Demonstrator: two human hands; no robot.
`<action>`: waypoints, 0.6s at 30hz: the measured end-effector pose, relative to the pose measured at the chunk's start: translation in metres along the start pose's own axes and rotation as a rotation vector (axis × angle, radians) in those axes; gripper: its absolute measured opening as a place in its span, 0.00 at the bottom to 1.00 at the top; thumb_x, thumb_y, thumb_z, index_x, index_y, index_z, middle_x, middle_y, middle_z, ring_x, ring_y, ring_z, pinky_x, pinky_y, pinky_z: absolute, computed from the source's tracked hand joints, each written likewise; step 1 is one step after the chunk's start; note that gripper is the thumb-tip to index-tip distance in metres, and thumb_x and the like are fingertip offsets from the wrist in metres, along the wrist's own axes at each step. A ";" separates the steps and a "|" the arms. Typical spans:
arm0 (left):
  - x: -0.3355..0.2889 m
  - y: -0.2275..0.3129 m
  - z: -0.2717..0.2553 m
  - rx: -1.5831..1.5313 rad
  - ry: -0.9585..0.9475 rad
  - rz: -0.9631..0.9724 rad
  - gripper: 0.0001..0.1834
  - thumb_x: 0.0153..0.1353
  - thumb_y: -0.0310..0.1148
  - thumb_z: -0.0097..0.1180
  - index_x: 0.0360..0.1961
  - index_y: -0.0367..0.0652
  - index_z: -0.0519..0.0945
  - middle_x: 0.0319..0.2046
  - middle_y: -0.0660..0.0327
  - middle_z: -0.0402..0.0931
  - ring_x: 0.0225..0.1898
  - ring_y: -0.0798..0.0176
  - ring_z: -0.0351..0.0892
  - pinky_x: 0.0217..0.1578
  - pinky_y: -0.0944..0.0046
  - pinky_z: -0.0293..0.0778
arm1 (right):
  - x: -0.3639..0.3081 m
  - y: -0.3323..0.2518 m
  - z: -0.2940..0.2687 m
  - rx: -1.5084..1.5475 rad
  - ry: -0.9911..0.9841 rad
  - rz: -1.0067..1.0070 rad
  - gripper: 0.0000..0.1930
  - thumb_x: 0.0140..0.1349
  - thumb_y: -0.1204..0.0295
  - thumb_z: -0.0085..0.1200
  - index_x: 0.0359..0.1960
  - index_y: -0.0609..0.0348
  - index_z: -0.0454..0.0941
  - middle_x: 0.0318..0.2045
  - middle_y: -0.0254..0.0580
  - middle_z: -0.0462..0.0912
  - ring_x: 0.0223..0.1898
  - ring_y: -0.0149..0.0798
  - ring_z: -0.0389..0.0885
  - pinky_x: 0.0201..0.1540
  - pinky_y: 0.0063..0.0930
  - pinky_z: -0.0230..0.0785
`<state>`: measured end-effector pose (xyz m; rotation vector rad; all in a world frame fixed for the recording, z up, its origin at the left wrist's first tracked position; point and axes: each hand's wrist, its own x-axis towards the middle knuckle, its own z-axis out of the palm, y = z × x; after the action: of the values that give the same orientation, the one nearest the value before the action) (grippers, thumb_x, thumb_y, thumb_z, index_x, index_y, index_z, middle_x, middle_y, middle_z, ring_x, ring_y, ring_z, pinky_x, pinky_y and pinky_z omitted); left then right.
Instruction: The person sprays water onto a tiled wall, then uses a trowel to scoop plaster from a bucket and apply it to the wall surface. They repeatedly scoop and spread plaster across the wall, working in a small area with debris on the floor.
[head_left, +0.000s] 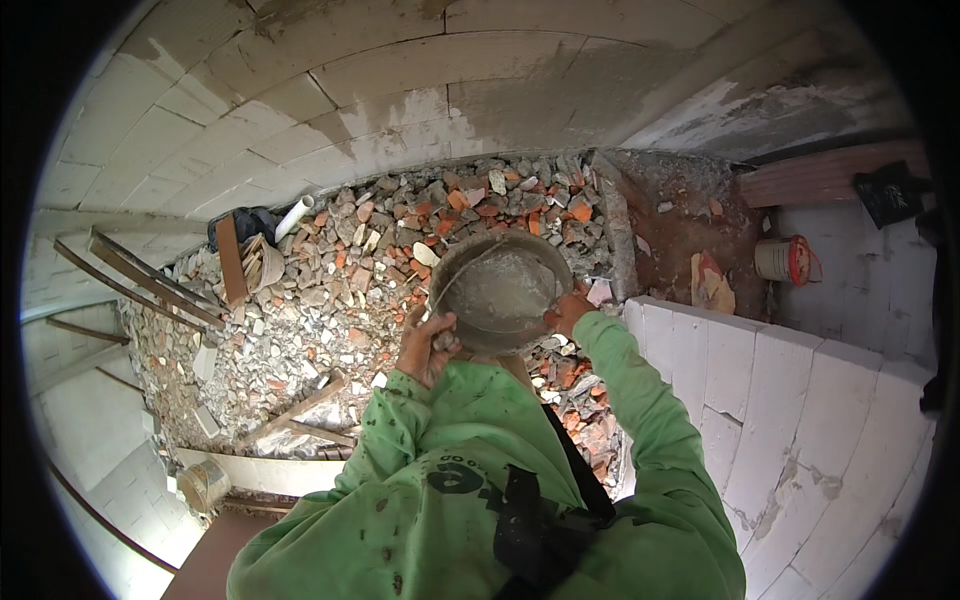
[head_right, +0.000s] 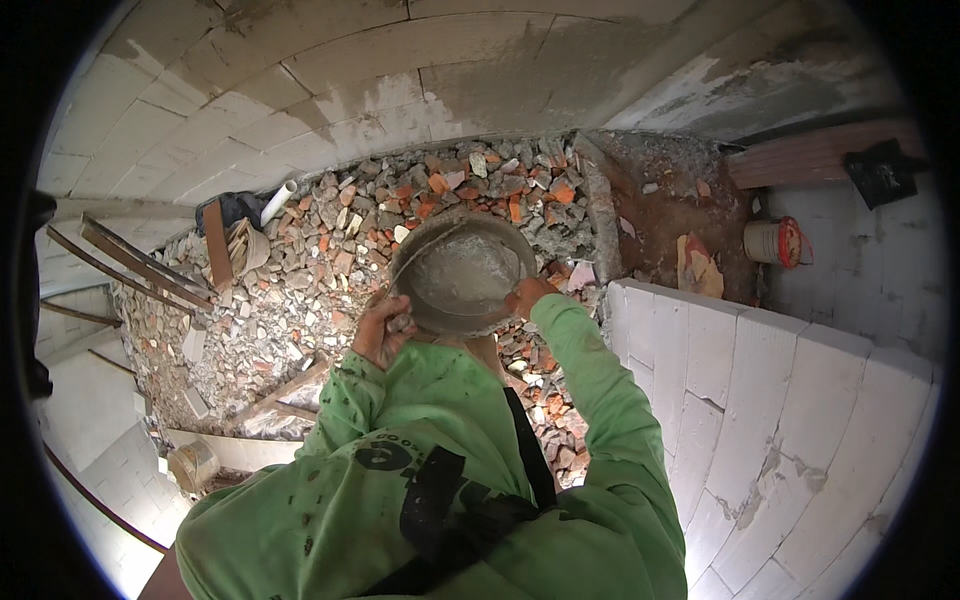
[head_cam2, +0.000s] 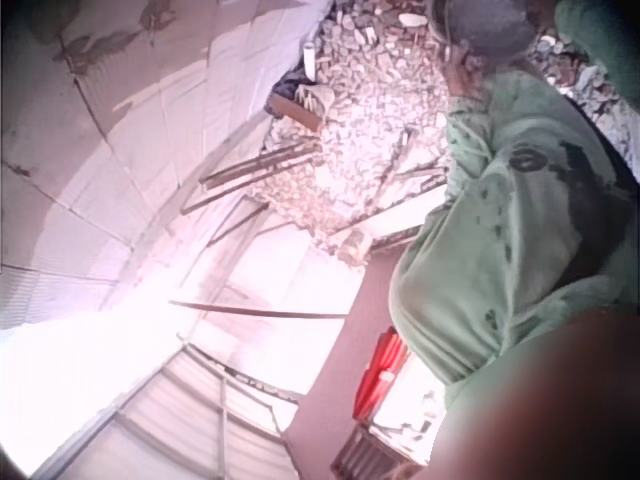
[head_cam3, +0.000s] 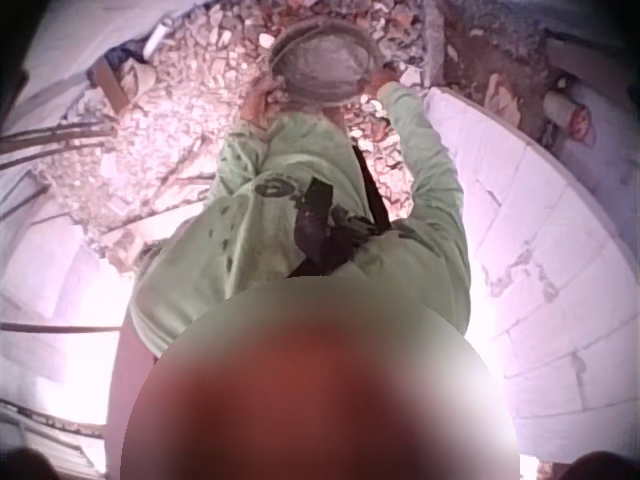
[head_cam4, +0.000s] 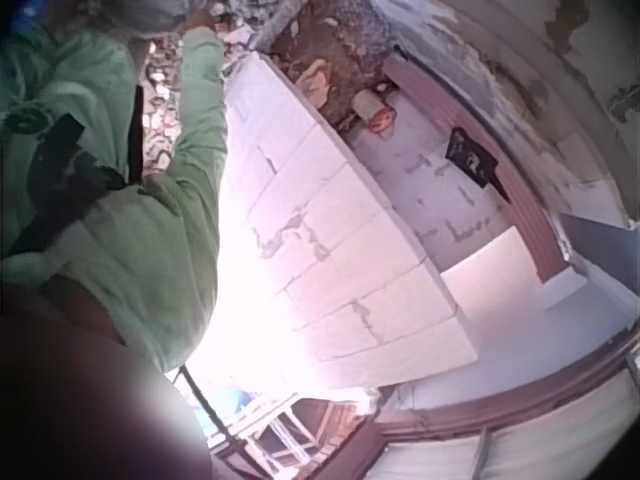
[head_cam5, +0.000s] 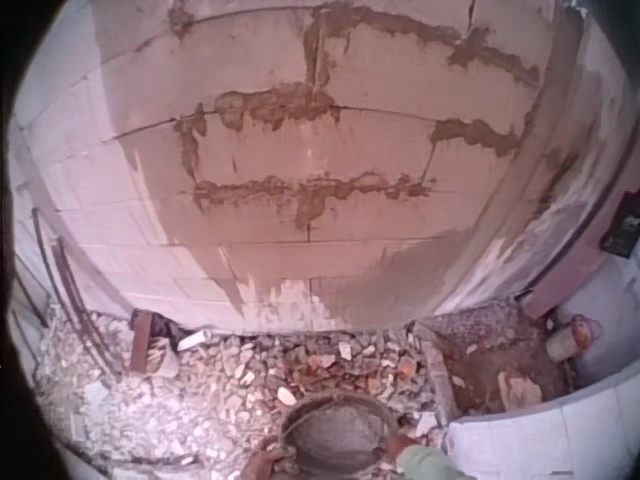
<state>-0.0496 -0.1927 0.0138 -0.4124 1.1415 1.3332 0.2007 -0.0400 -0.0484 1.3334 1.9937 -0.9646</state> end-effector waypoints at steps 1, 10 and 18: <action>0.002 -0.003 -0.001 -0.007 -0.030 -0.003 0.39 0.54 0.20 0.58 0.62 0.39 0.49 0.23 0.61 0.69 0.19 0.69 0.67 0.22 0.63 0.69 | 0.013 0.002 0.005 0.023 -0.131 -0.007 0.26 0.60 0.52 0.49 0.41 0.69 0.78 0.38 0.58 0.80 0.43 0.55 0.79 0.47 0.46 0.69; 0.007 -0.009 -0.014 -0.119 -0.136 0.069 0.29 0.55 0.21 0.53 0.58 0.42 0.60 0.24 0.64 0.67 0.19 0.70 0.64 0.23 0.64 0.67 | -0.009 -0.007 0.013 0.174 -0.138 -0.419 0.26 0.60 0.54 0.51 0.48 0.67 0.76 0.29 0.55 0.80 0.30 0.51 0.80 0.37 0.47 0.69; 0.028 -0.003 -0.028 0.013 0.042 0.086 0.05 0.55 0.26 0.51 0.29 0.46 0.68 0.21 0.65 0.64 0.21 0.65 0.67 0.25 0.65 0.74 | -0.090 -0.011 -0.015 0.994 -0.227 -0.173 0.14 0.66 0.61 0.50 0.33 0.62 0.73 0.14 0.31 0.70 0.11 0.27 0.65 0.16 0.26 0.61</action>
<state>-0.0626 -0.2009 -0.0226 -0.3867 1.2138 1.3961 0.2222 -0.0793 0.0321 1.4013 1.4752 -2.2503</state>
